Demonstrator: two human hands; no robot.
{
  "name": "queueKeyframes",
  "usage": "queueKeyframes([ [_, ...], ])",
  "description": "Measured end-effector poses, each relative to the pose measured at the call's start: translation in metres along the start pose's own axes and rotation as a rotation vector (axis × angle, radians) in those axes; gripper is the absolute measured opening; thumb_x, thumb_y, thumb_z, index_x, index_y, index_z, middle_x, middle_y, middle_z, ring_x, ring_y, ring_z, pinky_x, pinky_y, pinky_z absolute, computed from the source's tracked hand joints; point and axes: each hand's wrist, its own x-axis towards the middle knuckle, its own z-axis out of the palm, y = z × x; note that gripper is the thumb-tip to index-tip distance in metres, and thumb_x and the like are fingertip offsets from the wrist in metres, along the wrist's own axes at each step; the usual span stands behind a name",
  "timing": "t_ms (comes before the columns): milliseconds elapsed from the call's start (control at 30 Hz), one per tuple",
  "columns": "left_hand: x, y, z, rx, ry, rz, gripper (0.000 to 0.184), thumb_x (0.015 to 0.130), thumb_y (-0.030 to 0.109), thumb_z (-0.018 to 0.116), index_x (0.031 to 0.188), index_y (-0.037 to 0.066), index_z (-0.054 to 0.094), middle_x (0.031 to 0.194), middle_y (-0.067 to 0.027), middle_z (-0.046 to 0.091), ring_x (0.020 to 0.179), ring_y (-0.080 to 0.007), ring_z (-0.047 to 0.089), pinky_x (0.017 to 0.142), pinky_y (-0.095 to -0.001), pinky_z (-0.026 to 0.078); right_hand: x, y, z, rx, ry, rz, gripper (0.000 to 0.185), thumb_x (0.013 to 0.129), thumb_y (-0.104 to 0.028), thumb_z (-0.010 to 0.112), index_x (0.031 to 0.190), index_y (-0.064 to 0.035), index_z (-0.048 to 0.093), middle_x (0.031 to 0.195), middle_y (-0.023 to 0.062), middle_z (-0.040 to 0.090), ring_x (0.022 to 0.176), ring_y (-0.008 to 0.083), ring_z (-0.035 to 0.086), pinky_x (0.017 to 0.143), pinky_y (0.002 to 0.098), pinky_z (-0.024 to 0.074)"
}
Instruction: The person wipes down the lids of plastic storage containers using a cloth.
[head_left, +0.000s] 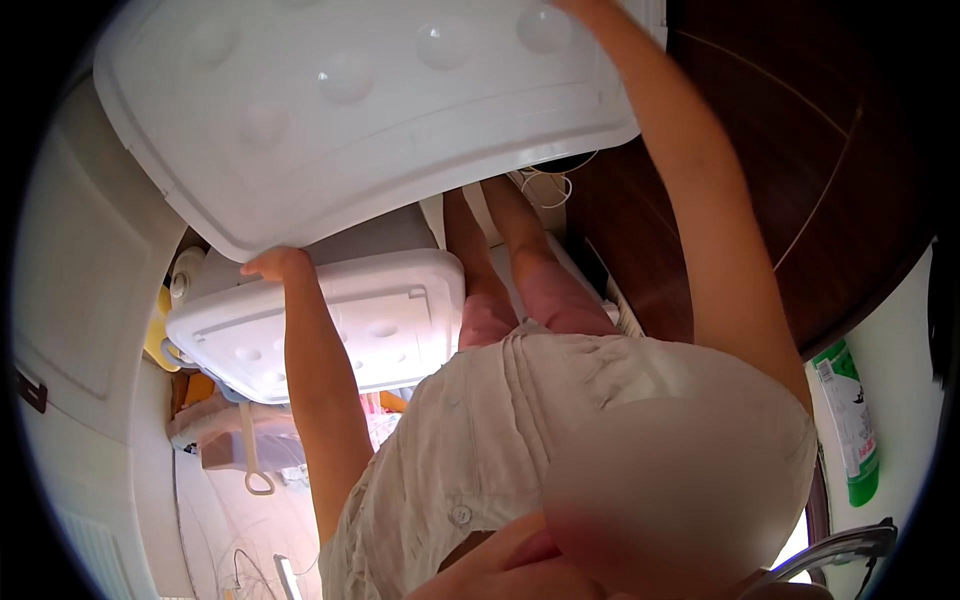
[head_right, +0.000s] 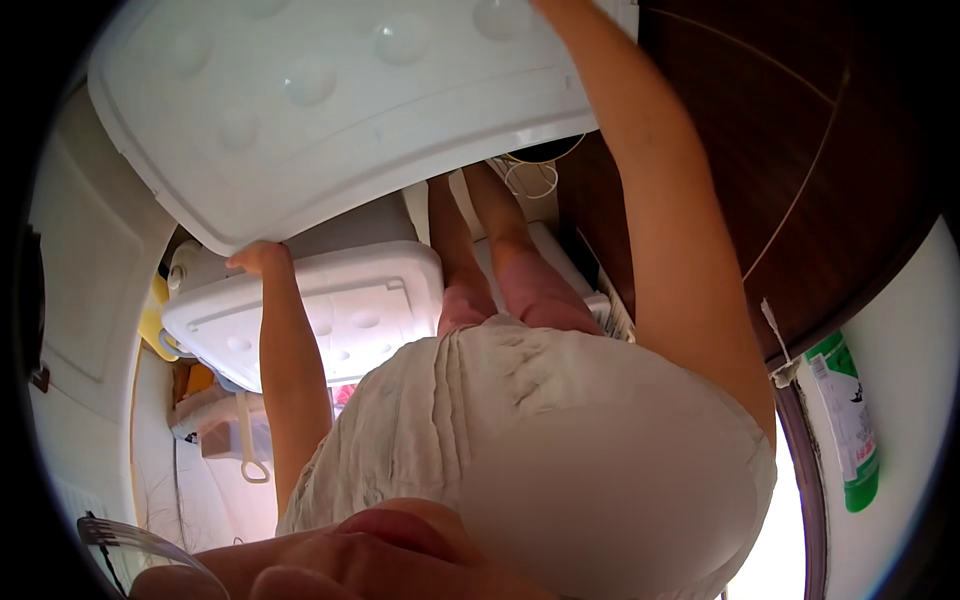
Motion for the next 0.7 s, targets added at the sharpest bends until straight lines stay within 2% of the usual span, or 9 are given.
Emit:
queueKeyframes([
  [100, -0.002, 0.003, 0.0, 0.033, 0.033, -0.021, 0.091, 0.098, 0.07, 0.02, 0.145, -0.005, 0.044, 0.151, -0.0193, 0.044, 0.132, -0.0391, 0.046, 0.113, -0.0426, 0.038, -0.087, -0.018, 0.014, 0.104, -0.077, -0.212, 0.067, 0.099, -0.032, 0.05, 0.152, 0.0043, 0.031, 0.159, 0.0282, 0.023, 0.143, 0.0519, 0.021, 0.12, 0.0585, 0.0127],
  [133, -0.003, 0.003, 0.0, 0.03, 0.036, -0.021, 0.091, 0.098, 0.07, 0.02, 0.145, -0.005, 0.044, 0.151, -0.0193, 0.044, 0.132, -0.0391, 0.046, 0.113, -0.0426, 0.038, -0.119, -0.026, 0.02, 0.238, -0.113, -0.186, 0.063, 0.096, -0.03, 0.055, 0.15, -0.0005, 0.038, 0.159, 0.0269, 0.024, 0.141, 0.0542, 0.022, 0.118, 0.0625, 0.0141],
  [167, -0.003, 0.003, 0.001, 0.046, 0.05, -0.015, 0.092, 0.098, 0.07, 0.02, 0.144, -0.005, 0.045, 0.15, -0.0198, 0.045, 0.132, -0.0397, 0.047, 0.113, -0.0433, 0.038, -0.147, -0.025, 0.033, 0.173, -0.014, -0.298, 0.061, 0.098, -0.044, 0.052, 0.152, -0.0193, 0.042, 0.16, 0.016, 0.03, 0.131, 0.0476, 0.04, 0.114, 0.0569, 0.0275],
  [233, -0.003, 0.003, 0.001, 0.065, 0.065, -0.008, 0.092, 0.098, 0.07, 0.019, 0.143, -0.005, 0.046, 0.149, -0.0203, 0.047, 0.132, -0.0403, 0.047, 0.113, -0.0439, 0.038, -0.195, -0.036, 0.023, 0.097, -0.059, -0.332, 0.059, 0.099, -0.039, 0.05, 0.152, -0.0171, 0.041, 0.163, 0.0136, 0.026, 0.135, 0.0441, 0.039, 0.115, 0.055, 0.0257],
  [400, -0.004, 0.002, 0.001, 0.006, 0.026, 0.005, 0.093, 0.098, 0.07, 0.019, 0.142, -0.005, 0.047, 0.148, -0.0208, 0.048, 0.132, -0.0409, 0.048, 0.112, -0.0443, 0.038, -0.243, 0.007, -0.008, 0.045, -0.412, -0.432, 0.066, 0.093, -0.036, 0.063, 0.153, -0.0213, 0.04, 0.16, 0.0112, 0.032, 0.139, 0.0415, 0.038, 0.116, 0.0577, 0.0258],
  [500, -0.012, 0.007, 0.0, 0.027, 0.025, -0.042, 0.093, 0.098, 0.071, 0.018, 0.143, -0.006, 0.046, 0.149, -0.0205, 0.046, 0.132, -0.0406, 0.048, 0.112, -0.0442, 0.038, -0.243, 0.064, -0.004, -0.039, -0.301, -0.343, 0.07, 0.091, -0.037, 0.065, 0.154, -0.0278, 0.037, 0.158, 0.0136, 0.033, 0.143, 0.0435, 0.032, 0.116, 0.062, 0.0248],
  [567, -0.012, 0.011, 0.001, 0.08, 0.074, -0.065, 0.093, 0.098, 0.071, 0.018, 0.143, -0.006, 0.046, 0.149, -0.0203, 0.047, 0.132, -0.0402, 0.048, 0.112, -0.0438, 0.038, -0.216, 0.095, 0.014, 0.0, -0.089, -0.197, 0.059, 0.098, -0.044, 0.055, 0.152, -0.0251, 0.042, 0.155, 0.0187, 0.035, 0.142, 0.0477, 0.03, 0.116, 0.0619, 0.0252],
  [633, -0.008, 0.007, 0.001, 0.131, 0.116, -0.092, 0.093, 0.098, 0.071, 0.018, 0.143, -0.005, 0.046, 0.149, -0.0202, 0.047, 0.132, -0.0398, 0.048, 0.113, -0.0434, 0.038, -0.17, 0.08, 0.022, 0.139, -0.029, -0.177, 0.059, 0.1, -0.046, 0.05, 0.152, -0.02, 0.041, 0.159, 0.0225, 0.028, 0.139, 0.0533, 0.03, 0.115, 0.0649, 0.0215],
  [700, -0.002, 0.004, 0.001, 0.032, 0.064, -0.056, 0.094, 0.098, 0.071, 0.018, 0.141, -0.007, 0.047, 0.146, -0.0211, 0.049, 0.129, -0.04, 0.05, 0.111, -0.0419, 0.04, -0.122, 0.039, 0.039, -0.142, 0.161, -0.144, 0.056, 0.099, -0.047, 0.05, 0.15, -0.0243, 0.045, 0.16, 0.0167, 0.028, 0.138, 0.0525, 0.03, 0.112, 0.0691, 0.0207],
])
